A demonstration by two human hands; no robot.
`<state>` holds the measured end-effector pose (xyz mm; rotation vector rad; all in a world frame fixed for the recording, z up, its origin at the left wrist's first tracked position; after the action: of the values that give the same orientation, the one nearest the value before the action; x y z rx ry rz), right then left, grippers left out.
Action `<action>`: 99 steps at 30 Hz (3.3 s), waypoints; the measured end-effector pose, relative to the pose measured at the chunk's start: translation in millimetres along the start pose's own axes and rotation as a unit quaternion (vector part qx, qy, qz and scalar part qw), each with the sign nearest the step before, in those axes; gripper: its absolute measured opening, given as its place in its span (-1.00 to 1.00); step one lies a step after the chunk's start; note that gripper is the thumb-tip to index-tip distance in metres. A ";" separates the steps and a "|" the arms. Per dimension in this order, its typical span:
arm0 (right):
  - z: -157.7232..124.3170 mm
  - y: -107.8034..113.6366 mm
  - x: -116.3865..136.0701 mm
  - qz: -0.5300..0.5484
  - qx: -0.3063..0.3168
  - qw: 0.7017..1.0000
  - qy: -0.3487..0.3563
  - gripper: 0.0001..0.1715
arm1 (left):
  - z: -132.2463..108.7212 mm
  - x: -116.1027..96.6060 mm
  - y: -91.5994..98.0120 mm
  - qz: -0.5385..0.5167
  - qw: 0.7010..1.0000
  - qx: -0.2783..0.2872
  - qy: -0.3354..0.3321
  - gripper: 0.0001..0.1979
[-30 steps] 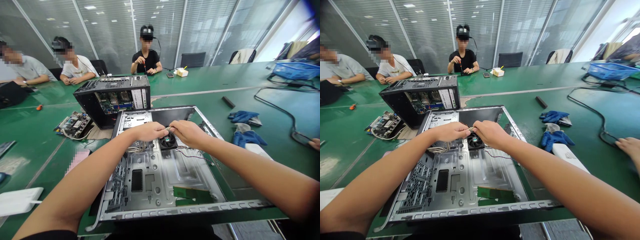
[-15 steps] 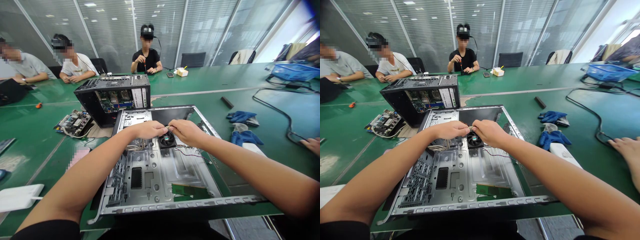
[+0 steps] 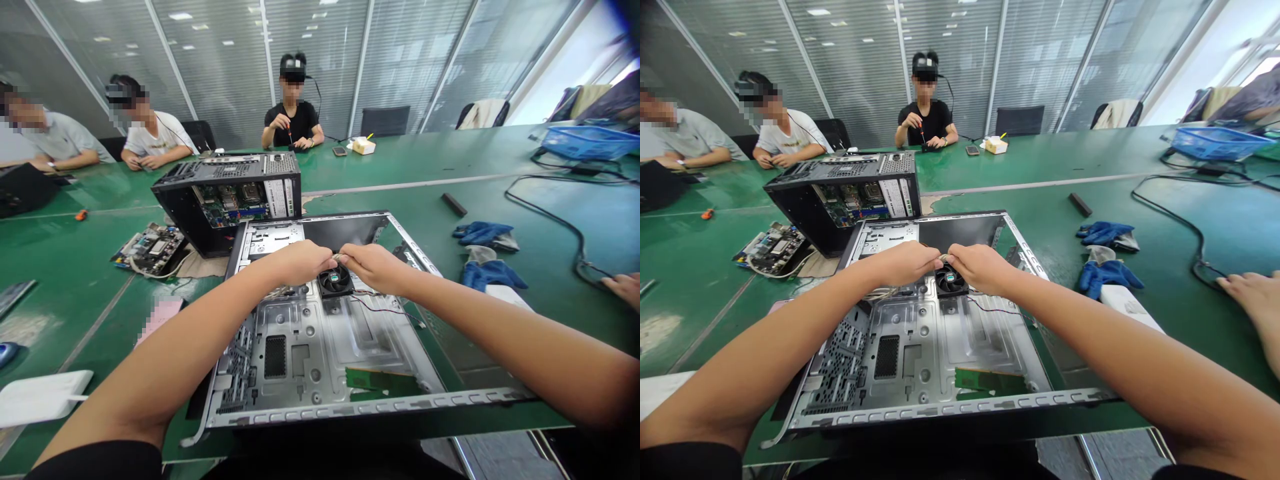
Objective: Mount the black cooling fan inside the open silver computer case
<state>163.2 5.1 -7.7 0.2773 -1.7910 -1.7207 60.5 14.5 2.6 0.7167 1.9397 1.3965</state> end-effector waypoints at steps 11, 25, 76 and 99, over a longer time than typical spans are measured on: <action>1.0 -8.0 -3.7 0.330 0.088 0.940 -0.011 -0.63 | -1.7 -5.9 2.0 0.041 0.999 0.006 0.005 -0.57; 4.4 -1.4 -8.0 0.277 0.031 0.960 -0.015 -0.72 | 2.4 -2.8 5.2 -0.110 0.994 -0.009 -0.019 -0.56; -2.3 13.4 7.7 -0.046 -0.120 0.991 0.049 -0.59 | -2.3 -1.4 -2.1 -0.395 0.916 0.056 -0.035 -0.58; 2.1 5.4 2.9 0.162 0.007 0.986 0.026 -0.54 | -0.8 -7.6 8.3 -0.194 0.980 0.014 -0.045 -0.55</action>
<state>161.2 5.9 -1.6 0.0323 -1.7029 -1.4585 65.3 10.8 12.0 0.3760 1.9054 1.0808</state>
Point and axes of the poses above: each hand's wrist, its own z-axis towards the middle knuckle, its own y-axis out of the back of the hand, x = y × z, the point moved 8 cm from there along z, towards the middle knuckle, and after that the axes turned 6 degrees about x, right-handed, at the moved point
